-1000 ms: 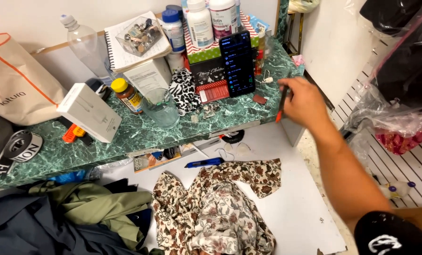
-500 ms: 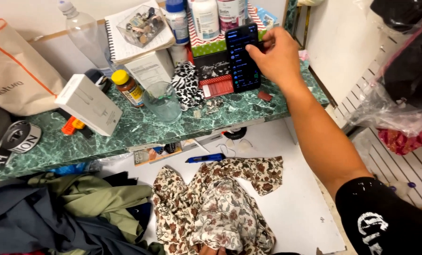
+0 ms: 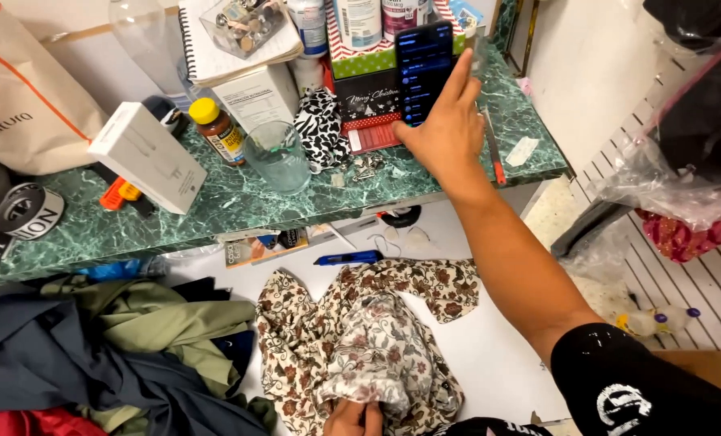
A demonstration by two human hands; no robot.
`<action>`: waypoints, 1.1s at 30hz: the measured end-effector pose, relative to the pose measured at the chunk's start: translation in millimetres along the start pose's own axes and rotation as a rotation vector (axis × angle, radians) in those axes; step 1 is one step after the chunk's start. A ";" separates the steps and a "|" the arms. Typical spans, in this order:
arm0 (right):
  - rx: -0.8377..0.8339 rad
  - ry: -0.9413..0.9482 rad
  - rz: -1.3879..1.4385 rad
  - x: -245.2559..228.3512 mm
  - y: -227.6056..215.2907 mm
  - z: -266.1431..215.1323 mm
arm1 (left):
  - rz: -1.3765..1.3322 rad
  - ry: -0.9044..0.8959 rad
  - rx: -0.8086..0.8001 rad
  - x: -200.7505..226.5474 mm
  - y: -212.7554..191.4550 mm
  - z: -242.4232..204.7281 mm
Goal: Marking a floral garment with a pen and sorting through a pile of clothes
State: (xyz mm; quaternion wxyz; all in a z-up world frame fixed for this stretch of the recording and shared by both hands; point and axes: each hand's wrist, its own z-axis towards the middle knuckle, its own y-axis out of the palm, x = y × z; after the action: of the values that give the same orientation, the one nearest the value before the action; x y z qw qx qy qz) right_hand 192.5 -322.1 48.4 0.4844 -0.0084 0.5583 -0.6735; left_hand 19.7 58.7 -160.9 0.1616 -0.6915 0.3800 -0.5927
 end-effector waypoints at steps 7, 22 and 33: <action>-0.128 0.075 0.127 -21.5 -78.8 -32.9 | -0.008 -0.221 -0.091 27.5 -29.5 -14.9; -1.045 0.000 1.489 17.7 -56.8 -283.9 | -0.685 0.661 0.302 130.2 -66.6 -43.4; -1.322 -0.131 1.349 24.8 -87.2 -273.1 | -0.771 0.525 0.133 136.6 -71.9 -60.0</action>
State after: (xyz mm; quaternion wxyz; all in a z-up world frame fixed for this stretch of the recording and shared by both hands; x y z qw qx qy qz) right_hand -27.5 -143.4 -1.3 0.6991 0.0058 0.6855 0.2031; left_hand -11.7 21.8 -2.5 -0.1278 -0.5971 0.0849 -0.7874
